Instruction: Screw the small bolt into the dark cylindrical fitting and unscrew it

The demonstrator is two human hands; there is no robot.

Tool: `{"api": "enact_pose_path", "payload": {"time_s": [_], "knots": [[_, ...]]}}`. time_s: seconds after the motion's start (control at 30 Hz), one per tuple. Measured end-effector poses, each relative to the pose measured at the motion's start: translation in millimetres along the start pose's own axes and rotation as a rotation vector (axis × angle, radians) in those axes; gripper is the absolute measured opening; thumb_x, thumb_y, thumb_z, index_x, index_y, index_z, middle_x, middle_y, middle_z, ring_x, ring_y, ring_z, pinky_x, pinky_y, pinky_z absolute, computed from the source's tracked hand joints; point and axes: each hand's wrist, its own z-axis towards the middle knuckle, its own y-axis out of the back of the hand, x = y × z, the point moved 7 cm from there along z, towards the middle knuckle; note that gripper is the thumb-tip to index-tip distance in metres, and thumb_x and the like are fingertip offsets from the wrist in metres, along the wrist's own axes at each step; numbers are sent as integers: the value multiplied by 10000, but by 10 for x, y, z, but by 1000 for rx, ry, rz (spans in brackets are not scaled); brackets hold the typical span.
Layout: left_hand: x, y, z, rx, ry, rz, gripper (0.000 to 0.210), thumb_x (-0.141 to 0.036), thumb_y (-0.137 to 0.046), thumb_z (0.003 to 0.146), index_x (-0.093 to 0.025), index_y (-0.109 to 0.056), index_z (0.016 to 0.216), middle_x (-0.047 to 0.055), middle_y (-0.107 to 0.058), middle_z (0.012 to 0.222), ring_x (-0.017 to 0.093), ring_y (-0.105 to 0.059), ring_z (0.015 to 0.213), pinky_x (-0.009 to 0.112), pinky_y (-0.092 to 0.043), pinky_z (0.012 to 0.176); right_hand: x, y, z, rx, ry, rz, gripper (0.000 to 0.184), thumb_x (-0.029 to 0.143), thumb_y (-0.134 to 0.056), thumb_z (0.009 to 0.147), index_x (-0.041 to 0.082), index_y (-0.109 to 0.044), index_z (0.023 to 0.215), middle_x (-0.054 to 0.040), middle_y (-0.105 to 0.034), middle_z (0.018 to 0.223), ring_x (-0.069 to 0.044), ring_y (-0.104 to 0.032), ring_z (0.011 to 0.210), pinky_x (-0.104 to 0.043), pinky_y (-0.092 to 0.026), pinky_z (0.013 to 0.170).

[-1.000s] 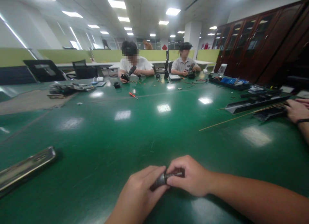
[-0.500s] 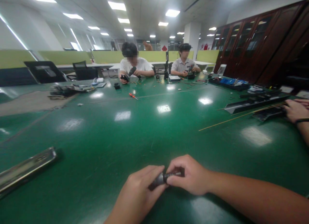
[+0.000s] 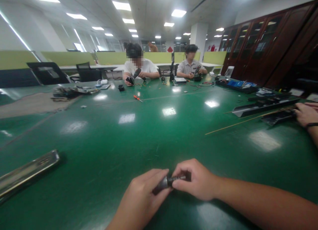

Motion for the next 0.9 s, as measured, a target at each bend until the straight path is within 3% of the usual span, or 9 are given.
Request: {"api": "enact_pose_path", "payload": {"time_s": [0.47,0.9], "knots": [[-55,94,19,-40,-62,146,273,-251,-690,870,-231,-663,1141,11,-750,992,158,-731,840,255,-627,725,16,14,3,-39,-25,38,161,301,-708,809,144,-743,811,3,-624,649,-127,-524,597,-224,-391,559],[-70,136,39,-68,-59,144,248,-225,-664,880,-220,-673,1128,22,-736,983,141,-710,812,229,-601,716,9,13,-2,-42,-38,49,137,288,-702,820,156,-737,826,7,-633,671,-126,-533,614,-221,-405,571]]}}
